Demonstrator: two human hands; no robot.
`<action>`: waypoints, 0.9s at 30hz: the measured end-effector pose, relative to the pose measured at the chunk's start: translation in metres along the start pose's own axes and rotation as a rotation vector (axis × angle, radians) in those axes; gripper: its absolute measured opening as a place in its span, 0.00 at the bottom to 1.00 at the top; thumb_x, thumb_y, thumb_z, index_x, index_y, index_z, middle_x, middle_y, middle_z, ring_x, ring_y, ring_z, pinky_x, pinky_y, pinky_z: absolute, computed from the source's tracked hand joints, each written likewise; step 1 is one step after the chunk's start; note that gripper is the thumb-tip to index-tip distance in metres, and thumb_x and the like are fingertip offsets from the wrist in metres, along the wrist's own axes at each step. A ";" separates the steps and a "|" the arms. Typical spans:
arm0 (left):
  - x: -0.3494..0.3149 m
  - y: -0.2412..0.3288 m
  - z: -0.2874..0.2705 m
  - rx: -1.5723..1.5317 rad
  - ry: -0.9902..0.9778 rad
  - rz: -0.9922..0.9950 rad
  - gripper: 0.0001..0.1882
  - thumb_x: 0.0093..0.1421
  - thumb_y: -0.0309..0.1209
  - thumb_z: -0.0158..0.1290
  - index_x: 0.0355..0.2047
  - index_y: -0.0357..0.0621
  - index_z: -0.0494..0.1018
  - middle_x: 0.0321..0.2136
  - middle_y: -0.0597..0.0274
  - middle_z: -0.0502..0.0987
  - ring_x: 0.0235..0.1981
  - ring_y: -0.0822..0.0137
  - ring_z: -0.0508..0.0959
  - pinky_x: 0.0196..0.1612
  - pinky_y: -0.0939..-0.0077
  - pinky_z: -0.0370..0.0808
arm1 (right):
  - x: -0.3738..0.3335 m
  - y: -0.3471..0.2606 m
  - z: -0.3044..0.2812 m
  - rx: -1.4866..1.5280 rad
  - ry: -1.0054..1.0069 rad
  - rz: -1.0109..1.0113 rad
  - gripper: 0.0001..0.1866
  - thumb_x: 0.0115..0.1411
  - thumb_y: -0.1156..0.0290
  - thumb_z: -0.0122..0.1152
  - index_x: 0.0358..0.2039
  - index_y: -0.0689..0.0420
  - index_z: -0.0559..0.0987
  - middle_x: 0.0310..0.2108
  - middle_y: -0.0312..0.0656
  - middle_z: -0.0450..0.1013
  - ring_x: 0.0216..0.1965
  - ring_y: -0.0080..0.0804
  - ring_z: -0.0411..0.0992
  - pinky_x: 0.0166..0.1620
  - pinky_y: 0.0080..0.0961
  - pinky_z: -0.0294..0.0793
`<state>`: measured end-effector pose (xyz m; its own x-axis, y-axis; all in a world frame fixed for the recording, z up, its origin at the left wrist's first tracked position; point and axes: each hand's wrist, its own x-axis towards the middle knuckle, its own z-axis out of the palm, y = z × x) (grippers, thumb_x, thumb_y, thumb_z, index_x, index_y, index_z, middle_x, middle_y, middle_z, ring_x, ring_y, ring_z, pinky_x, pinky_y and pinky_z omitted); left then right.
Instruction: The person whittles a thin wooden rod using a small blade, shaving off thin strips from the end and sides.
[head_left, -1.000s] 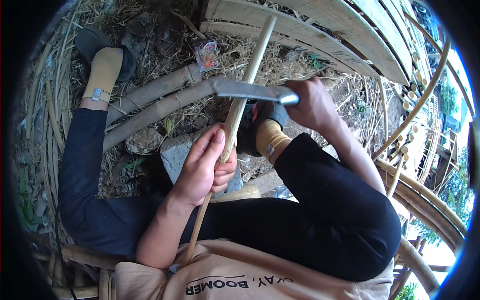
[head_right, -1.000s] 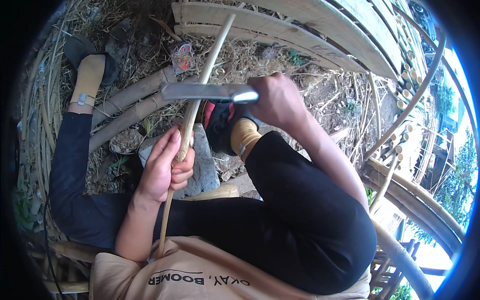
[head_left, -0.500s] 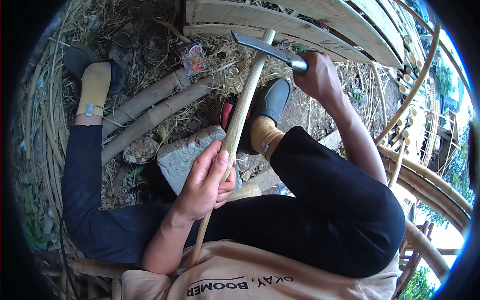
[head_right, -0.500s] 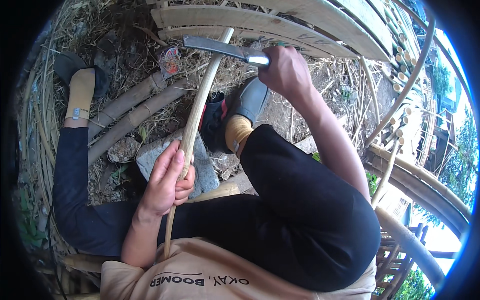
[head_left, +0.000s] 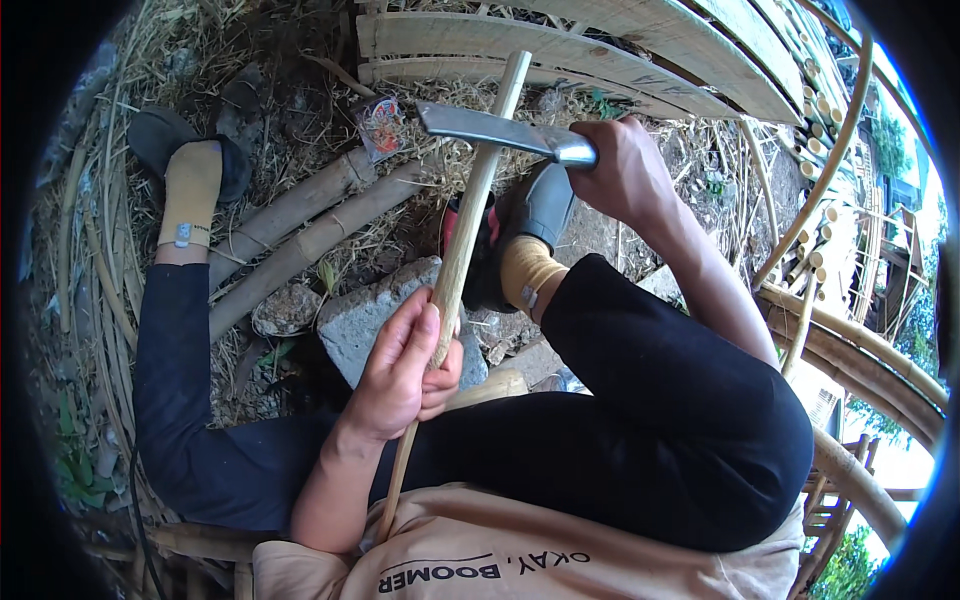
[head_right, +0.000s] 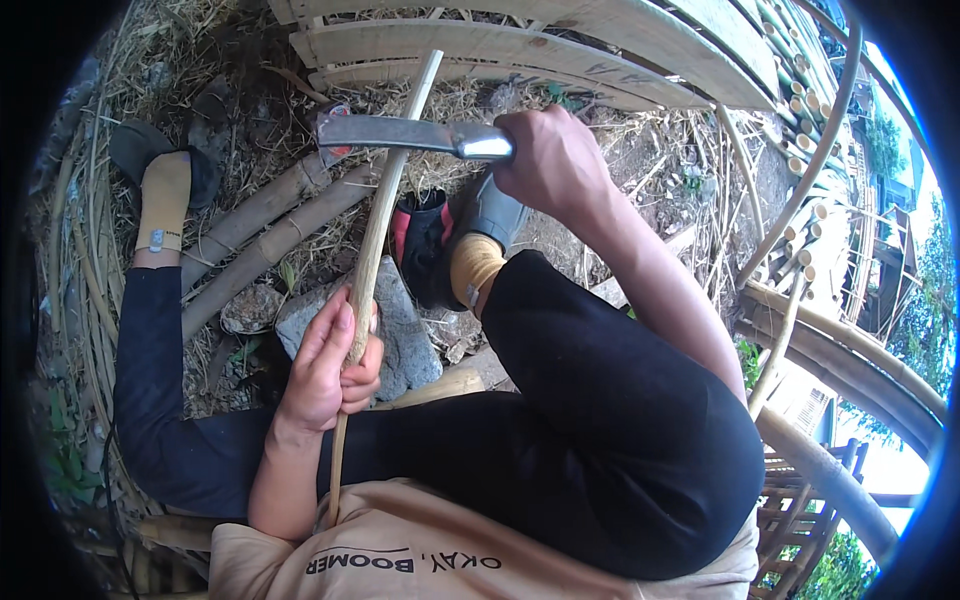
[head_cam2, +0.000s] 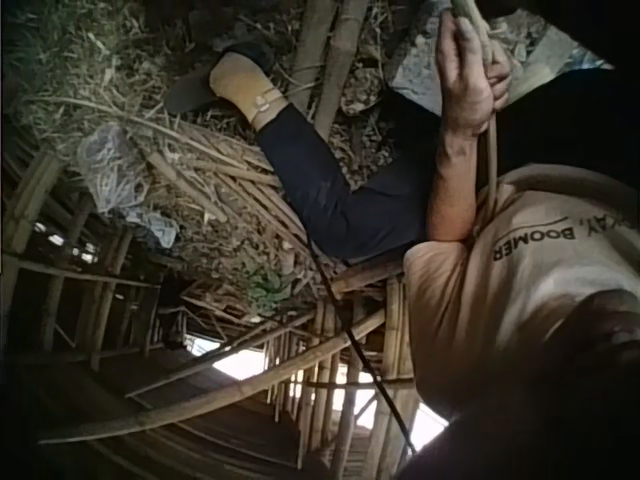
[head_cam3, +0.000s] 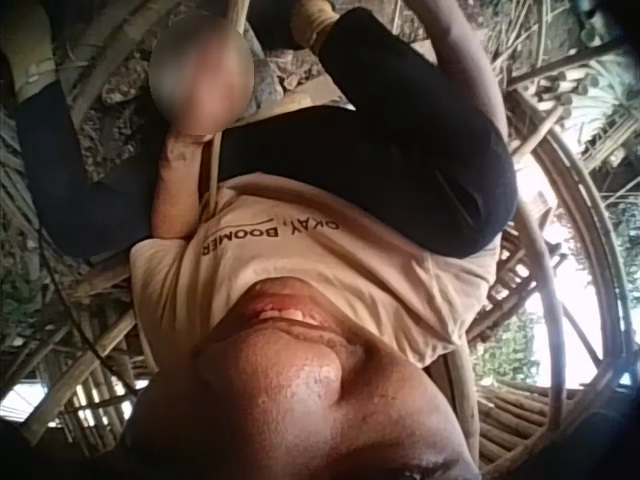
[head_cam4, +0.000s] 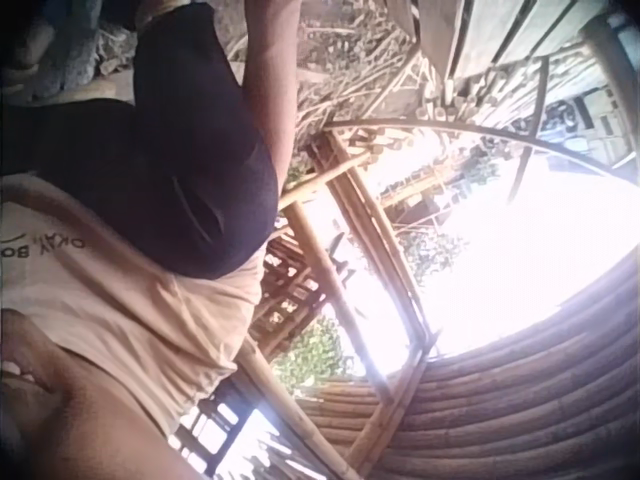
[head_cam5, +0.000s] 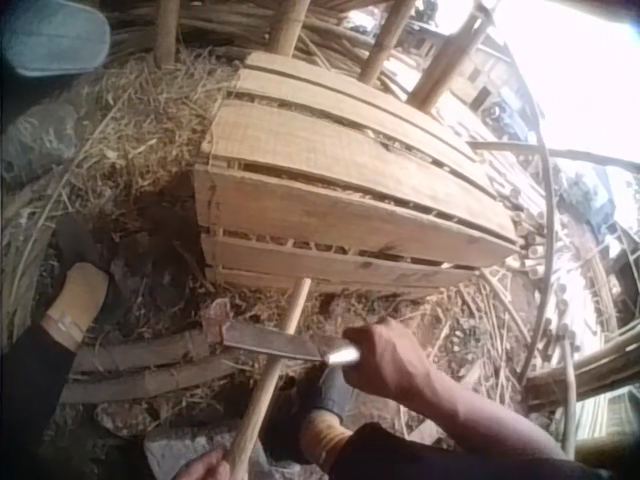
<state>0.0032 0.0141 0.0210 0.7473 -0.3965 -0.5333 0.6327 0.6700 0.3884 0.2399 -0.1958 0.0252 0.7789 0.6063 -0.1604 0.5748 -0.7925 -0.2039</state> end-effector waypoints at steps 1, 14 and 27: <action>-0.002 0.000 0.002 0.029 -0.013 -0.004 0.13 0.77 0.45 0.34 0.42 0.53 0.61 0.14 0.73 0.56 0.10 0.84 0.50 0.11 0.87 0.46 | -0.001 0.001 0.001 0.031 0.025 -0.005 0.09 0.44 0.71 0.61 0.27 0.57 0.83 0.21 0.54 0.76 0.28 0.54 0.78 0.37 0.44 0.79; -0.006 -0.005 0.011 0.110 -0.040 0.010 0.13 0.77 0.43 0.34 0.41 0.49 0.60 0.14 0.71 0.58 0.10 0.84 0.52 0.11 0.88 0.48 | 0.006 0.033 -0.015 0.027 0.172 0.034 0.09 0.46 0.72 0.61 0.28 0.62 0.81 0.22 0.57 0.74 0.28 0.57 0.76 0.35 0.42 0.76; -0.003 0.005 -0.004 -0.056 -0.052 0.079 0.15 0.76 0.46 0.35 0.44 0.50 0.64 0.13 0.72 0.55 0.09 0.84 0.48 0.11 0.85 0.44 | -0.006 0.033 -0.028 0.159 0.272 -0.030 0.20 0.64 0.57 0.65 0.24 0.62 0.79 0.13 0.43 0.67 0.15 0.28 0.62 0.24 0.34 0.65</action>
<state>0.0032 0.0212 0.0220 0.8050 -0.3717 -0.4624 0.5598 0.7338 0.3848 0.2616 -0.2273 0.0463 0.8130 0.5722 0.1078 0.5689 -0.7412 -0.3563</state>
